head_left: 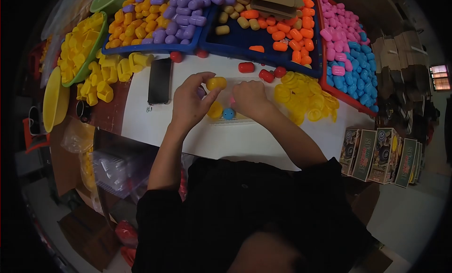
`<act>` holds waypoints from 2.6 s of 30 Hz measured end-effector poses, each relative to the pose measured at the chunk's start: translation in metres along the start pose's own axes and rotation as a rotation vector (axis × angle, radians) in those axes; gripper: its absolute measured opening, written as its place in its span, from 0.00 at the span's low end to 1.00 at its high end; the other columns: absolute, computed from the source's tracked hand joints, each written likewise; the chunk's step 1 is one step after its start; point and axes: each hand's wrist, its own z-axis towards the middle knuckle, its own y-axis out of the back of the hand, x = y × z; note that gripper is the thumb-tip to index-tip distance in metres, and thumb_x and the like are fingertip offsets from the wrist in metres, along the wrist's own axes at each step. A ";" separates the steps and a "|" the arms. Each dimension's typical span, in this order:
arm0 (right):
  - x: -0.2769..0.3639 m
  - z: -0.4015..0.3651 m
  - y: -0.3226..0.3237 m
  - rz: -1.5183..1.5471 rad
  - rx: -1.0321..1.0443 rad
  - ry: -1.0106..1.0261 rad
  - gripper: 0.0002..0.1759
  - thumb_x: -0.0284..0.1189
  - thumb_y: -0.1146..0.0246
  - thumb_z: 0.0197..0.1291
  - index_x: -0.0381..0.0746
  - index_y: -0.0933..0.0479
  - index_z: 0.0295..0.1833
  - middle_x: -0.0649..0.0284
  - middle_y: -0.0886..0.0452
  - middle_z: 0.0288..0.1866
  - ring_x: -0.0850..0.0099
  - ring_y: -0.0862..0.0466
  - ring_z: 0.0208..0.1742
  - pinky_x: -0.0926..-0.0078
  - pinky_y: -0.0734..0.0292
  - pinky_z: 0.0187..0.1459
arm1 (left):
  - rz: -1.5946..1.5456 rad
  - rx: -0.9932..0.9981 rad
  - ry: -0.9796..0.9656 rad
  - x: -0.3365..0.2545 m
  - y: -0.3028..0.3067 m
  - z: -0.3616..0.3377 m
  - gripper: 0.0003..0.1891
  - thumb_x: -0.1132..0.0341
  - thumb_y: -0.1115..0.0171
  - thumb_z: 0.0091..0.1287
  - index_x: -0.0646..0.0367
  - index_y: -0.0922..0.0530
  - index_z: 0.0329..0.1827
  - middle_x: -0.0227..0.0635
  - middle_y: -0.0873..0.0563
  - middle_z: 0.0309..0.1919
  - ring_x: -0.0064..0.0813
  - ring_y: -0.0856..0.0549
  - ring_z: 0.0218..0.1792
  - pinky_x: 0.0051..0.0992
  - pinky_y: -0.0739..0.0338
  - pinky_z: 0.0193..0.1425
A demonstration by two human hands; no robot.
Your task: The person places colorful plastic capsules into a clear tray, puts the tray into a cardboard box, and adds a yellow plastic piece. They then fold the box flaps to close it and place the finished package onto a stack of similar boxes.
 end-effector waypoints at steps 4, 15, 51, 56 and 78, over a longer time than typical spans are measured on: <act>-0.020 -0.014 0.007 0.198 -0.060 -0.033 0.22 0.46 0.37 0.48 0.40 0.18 0.41 0.56 0.17 0.35 0.60 0.17 0.39 0.65 0.24 0.40 | 0.046 0.075 0.032 -0.009 0.001 0.003 0.18 0.66 0.32 0.55 0.57 0.23 0.48 0.35 0.17 0.38 0.28 0.19 0.28 0.25 0.23 0.35; -0.064 -0.024 -0.008 0.385 0.006 -0.057 0.23 0.47 0.40 0.53 0.41 0.18 0.45 0.57 0.17 0.34 0.63 0.17 0.40 0.63 0.25 0.44 | 0.293 0.307 -0.256 -0.009 -0.045 0.035 0.15 0.66 0.33 0.54 0.54 0.22 0.46 0.33 0.17 0.39 0.31 0.17 0.32 0.28 0.22 0.37; -0.098 -0.053 -0.050 0.655 -0.218 -0.138 0.20 0.43 0.37 0.51 0.36 0.19 0.40 0.52 0.18 0.38 0.56 0.19 0.41 0.65 0.25 0.45 | 0.903 0.891 -0.960 -0.048 -0.095 0.035 0.04 0.71 0.41 0.53 0.55 0.20 0.30 0.32 0.17 0.27 0.30 0.16 0.28 0.28 0.26 0.27; -0.101 -0.060 -0.050 0.657 -0.260 -0.136 0.23 0.44 0.36 0.50 0.35 0.20 0.41 0.52 0.18 0.38 0.57 0.19 0.41 0.64 0.25 0.45 | 1.022 1.080 -0.934 -0.053 -0.095 0.044 0.06 0.71 0.39 0.50 0.55 0.20 0.32 0.35 0.18 0.29 0.31 0.16 0.29 0.29 0.25 0.30; -0.100 -0.069 -0.038 0.928 -0.076 0.251 0.25 0.39 0.33 0.51 0.36 0.29 0.50 0.52 0.23 0.44 0.62 0.21 0.45 0.66 0.27 0.47 | -0.988 0.270 0.485 -0.002 0.000 0.035 0.11 0.65 0.41 0.66 0.59 0.24 0.48 0.31 0.21 0.41 0.23 0.21 0.43 0.23 0.27 0.52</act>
